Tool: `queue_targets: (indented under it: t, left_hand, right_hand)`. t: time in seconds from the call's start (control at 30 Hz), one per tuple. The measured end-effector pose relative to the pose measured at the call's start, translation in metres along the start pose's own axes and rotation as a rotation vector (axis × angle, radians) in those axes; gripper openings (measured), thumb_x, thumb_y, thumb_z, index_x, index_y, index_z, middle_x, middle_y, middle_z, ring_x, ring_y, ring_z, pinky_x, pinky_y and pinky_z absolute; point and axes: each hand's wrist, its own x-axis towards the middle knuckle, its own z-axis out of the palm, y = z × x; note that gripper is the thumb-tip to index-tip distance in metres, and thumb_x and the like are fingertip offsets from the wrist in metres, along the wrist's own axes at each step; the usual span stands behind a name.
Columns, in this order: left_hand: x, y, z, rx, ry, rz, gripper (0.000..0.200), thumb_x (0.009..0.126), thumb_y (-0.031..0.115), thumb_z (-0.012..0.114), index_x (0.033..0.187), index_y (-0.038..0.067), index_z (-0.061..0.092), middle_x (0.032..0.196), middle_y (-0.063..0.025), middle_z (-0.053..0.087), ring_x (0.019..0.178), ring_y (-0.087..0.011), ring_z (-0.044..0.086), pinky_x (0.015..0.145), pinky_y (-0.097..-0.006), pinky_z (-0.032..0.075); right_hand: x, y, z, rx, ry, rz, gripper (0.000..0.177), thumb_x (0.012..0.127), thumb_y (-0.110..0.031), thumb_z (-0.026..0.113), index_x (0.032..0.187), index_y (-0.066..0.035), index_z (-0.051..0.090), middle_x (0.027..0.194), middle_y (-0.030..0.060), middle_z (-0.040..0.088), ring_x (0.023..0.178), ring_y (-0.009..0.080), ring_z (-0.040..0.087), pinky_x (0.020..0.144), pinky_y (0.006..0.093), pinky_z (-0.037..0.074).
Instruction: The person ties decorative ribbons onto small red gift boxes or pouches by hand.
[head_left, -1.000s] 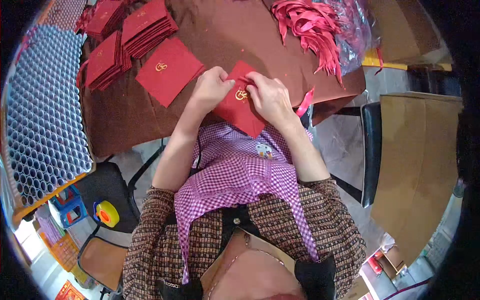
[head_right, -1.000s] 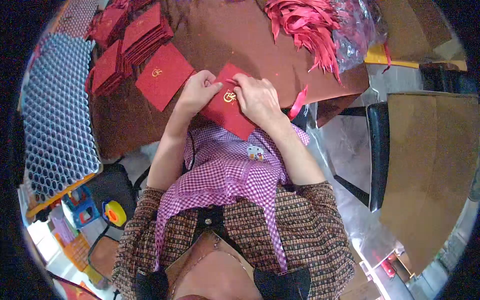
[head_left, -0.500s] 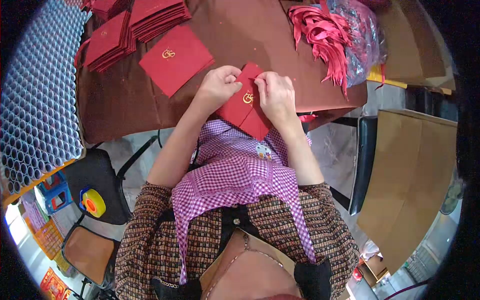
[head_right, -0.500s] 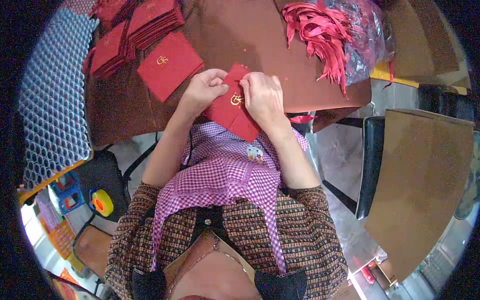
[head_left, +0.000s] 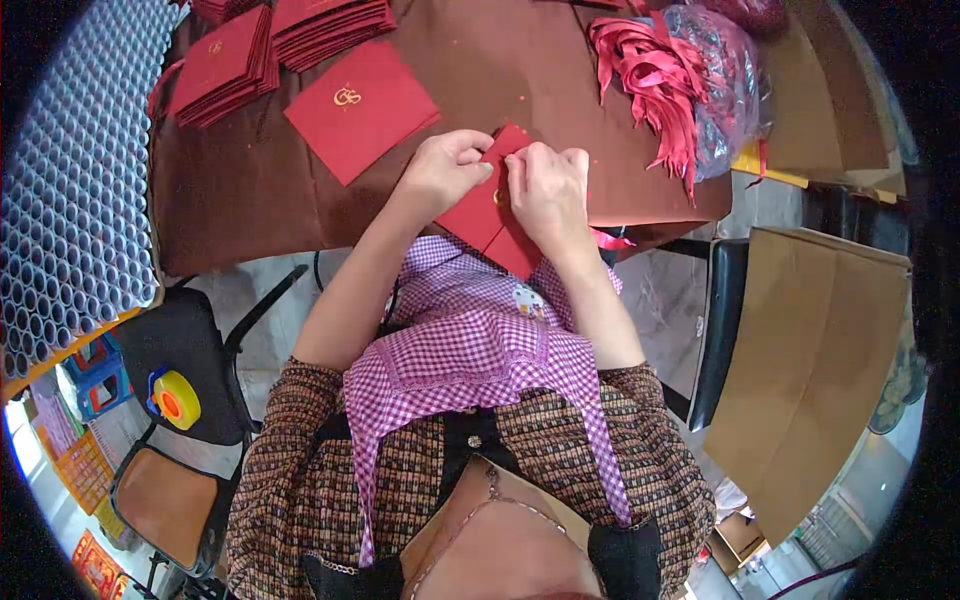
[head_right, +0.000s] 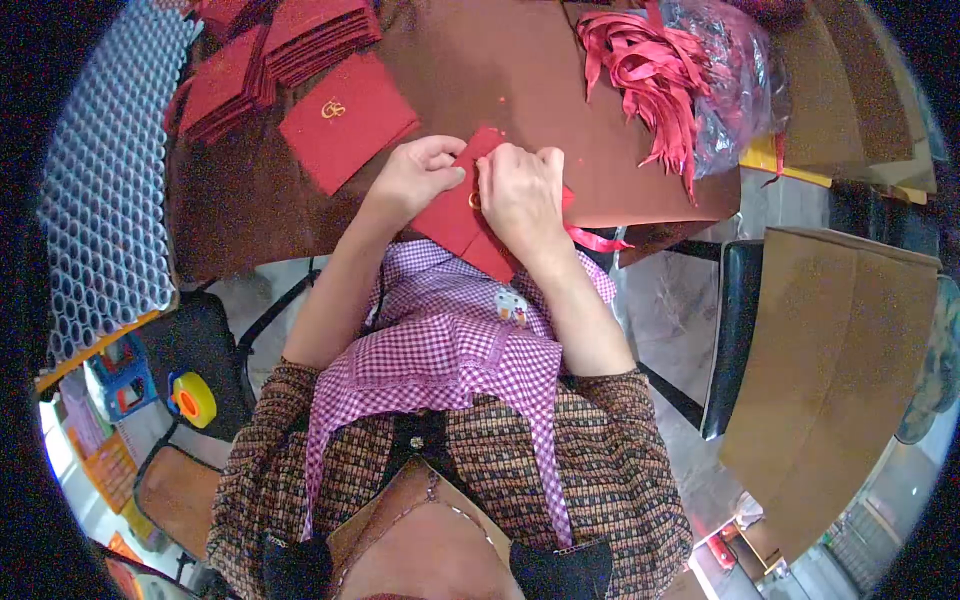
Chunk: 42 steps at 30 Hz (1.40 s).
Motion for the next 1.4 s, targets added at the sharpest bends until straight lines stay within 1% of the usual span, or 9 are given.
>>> queue_targets:
  t: [0.23, 0.3, 0.53, 0.57, 0.67, 0.87, 1.07, 1.2, 1.4]
  left_hand:
    - [0.003, -0.009, 0.007, 0.010, 0.096, 0.001, 0.034, 0.083, 0.001, 0.062, 0.116, -0.004, 0.057, 0.086, -0.0008, 0.063, 0.075, -0.0062, 0.057, 0.067, -0.0212, 0.048]
    - [0.004, -0.010, 0.008, -0.108, 0.089, -0.038, 0.035, 0.080, 0.003, 0.062, 0.114, 0.001, 0.061, 0.104, -0.0153, 0.067, 0.092, -0.0156, 0.063, 0.082, -0.0273, 0.050]
    - [-0.008, 0.015, 0.001, 0.097, 0.036, 0.054, 0.033, 0.083, 0.003, 0.055, 0.115, -0.001, 0.061, 0.098, -0.0109, 0.067, 0.086, -0.0122, 0.062, 0.077, -0.0271, 0.050]
    - [0.002, -0.002, -0.001, 0.130, 0.028, 0.146, 0.029, 0.088, 0.009, 0.053, 0.114, -0.001, 0.062, 0.085, -0.0012, 0.063, 0.073, -0.0078, 0.055, 0.066, -0.0231, 0.047]
    - [-0.003, 0.021, -0.011, -0.019, -0.122, 0.017, 0.030, 0.087, 0.006, 0.052, 0.114, -0.002, 0.061, 0.082, -0.0007, 0.062, 0.071, -0.0078, 0.053, 0.064, -0.0230, 0.046]
    - [0.007, 0.006, -0.012, 0.224, -0.100, 0.139, 0.027, 0.085, 0.004, 0.052, 0.109, 0.001, 0.065, 0.076, -0.0044, 0.064, 0.067, -0.0087, 0.056, 0.061, -0.0254, 0.047]
    - [0.009, -0.006, -0.005, 0.400, 0.073, 0.293, 0.018, 0.084, 0.007, 0.056, 0.098, -0.001, 0.065, 0.083, -0.0127, 0.067, 0.076, -0.0149, 0.063, 0.069, -0.0305, 0.049]
    - [0.004, -0.001, 0.000, 0.326, 0.042, 0.349, 0.016, 0.084, 0.010, 0.059, 0.095, 0.000, 0.064, 0.086, -0.0137, 0.066, 0.082, -0.0168, 0.063, 0.073, -0.0312, 0.049]
    - [-0.003, 0.003, 0.003, 0.318, 0.014, 0.314, 0.015, 0.084, 0.009, 0.059, 0.094, 0.000, 0.063, 0.086, -0.0117, 0.065, 0.083, -0.0154, 0.062, 0.074, -0.0296, 0.049]
  right_hand:
    - [0.006, -0.018, -0.001, -0.081, -0.035, 0.011, 0.016, 0.080, -0.008, 0.061, 0.070, -0.005, 0.050, 0.059, 0.0127, 0.057, 0.055, 0.0291, 0.055, 0.066, 0.0404, 0.036]
    - [0.005, -0.017, 0.005, -0.091, -0.031, 0.010, 0.017, 0.080, -0.008, 0.061, 0.069, -0.005, 0.049, 0.057, 0.0135, 0.057, 0.054, 0.0295, 0.055, 0.065, 0.0407, 0.036]
    - [0.005, -0.003, 0.005, 0.157, -0.057, 0.145, 0.012, 0.085, -0.016, 0.060, 0.085, -0.004, 0.059, 0.070, 0.0127, 0.062, 0.063, 0.0313, 0.058, 0.073, 0.0393, 0.040]
    - [0.007, -0.004, -0.002, 0.169, -0.122, 0.143, 0.012, 0.086, -0.016, 0.059, 0.085, -0.004, 0.059, 0.072, 0.0134, 0.062, 0.065, 0.0315, 0.058, 0.074, 0.0396, 0.040]
    - [0.008, 0.001, -0.005, 0.168, -0.221, 0.107, 0.013, 0.087, -0.017, 0.058, 0.087, -0.004, 0.059, 0.076, 0.0144, 0.063, 0.070, 0.0318, 0.058, 0.078, 0.0404, 0.039]
    - [0.001, 0.005, 0.007, 0.253, -0.115, 0.108, 0.012, 0.087, -0.015, 0.057, 0.083, -0.004, 0.057, 0.074, 0.0130, 0.062, 0.069, 0.0318, 0.059, 0.076, 0.0406, 0.036]
    - [0.017, 0.006, -0.015, 0.459, -0.339, 0.193, 0.009, 0.085, -0.013, 0.058, 0.087, -0.004, 0.062, 0.076, 0.0138, 0.062, 0.076, 0.0320, 0.061, 0.082, 0.0405, 0.041]
    - [0.038, 0.019, -0.027, 0.334, -0.108, -0.068, 0.013, 0.083, -0.003, 0.057, 0.093, -0.002, 0.065, 0.087, 0.0141, 0.063, 0.084, 0.0285, 0.062, 0.075, 0.0351, 0.048]
    - [0.049, 0.029, -0.034, 0.595, -0.544, -0.065, 0.009, 0.081, -0.003, 0.060, 0.089, -0.001, 0.058, 0.087, 0.0106, 0.058, 0.084, 0.0224, 0.058, 0.075, 0.0305, 0.046]
